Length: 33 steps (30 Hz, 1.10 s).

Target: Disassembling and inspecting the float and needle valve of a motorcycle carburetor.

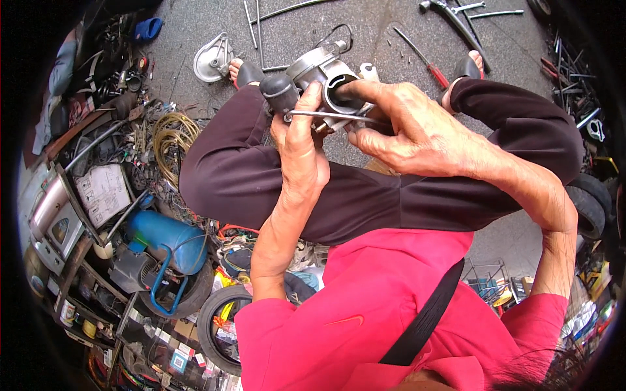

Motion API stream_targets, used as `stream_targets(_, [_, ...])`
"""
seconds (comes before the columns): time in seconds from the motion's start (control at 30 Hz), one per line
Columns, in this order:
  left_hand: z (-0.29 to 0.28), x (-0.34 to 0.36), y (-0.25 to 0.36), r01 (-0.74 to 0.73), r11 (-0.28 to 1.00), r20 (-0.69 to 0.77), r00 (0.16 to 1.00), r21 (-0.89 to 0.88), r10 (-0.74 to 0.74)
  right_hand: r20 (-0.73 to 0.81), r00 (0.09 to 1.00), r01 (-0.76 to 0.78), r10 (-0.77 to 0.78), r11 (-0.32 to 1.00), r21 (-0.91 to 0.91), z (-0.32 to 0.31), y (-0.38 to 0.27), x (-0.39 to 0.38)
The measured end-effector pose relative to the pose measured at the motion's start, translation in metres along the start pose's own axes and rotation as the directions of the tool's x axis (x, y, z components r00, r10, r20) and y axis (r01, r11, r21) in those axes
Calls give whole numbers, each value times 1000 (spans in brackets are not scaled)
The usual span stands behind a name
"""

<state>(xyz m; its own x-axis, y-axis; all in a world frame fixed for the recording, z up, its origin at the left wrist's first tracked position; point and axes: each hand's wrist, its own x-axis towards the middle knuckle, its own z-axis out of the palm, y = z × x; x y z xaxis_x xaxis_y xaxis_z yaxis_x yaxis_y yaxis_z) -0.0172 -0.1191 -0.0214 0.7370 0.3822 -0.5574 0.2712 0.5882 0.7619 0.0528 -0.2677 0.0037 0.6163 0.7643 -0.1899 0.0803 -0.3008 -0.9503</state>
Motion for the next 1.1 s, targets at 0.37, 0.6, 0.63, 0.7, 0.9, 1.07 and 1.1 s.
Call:
stream_targets(0.37, [-11,6,-8,344,914,88,925,217,-369,200,980,41,-4,983,-181,-25,4,25])
stream_targets(0.6, [-5,1,-9,332,898,81,926,290,-369,199,971,-112,131,988,-101,-31,8,30])
stream_targets(0.63, [-4,0,-9,318,899,72,932,300,-354,221,955,-191,199,980,-55,-33,7,29])
stream_targets(0.7, [-9,0,-7,333,882,130,910,334,-393,225,951,-194,213,975,-105,-36,9,30])
stream_targets(0.9, [-6,-4,-4,323,864,108,914,386,-390,241,945,-219,221,975,-35,-44,-3,32])
stream_targets(1.07, [-9,-3,4,272,941,119,947,203,-299,96,860,-503,501,864,1,-53,-7,35])
stream_targets(1.1, [-10,-3,6,258,949,82,958,179,-276,-3,822,-568,569,820,73,-50,0,34])
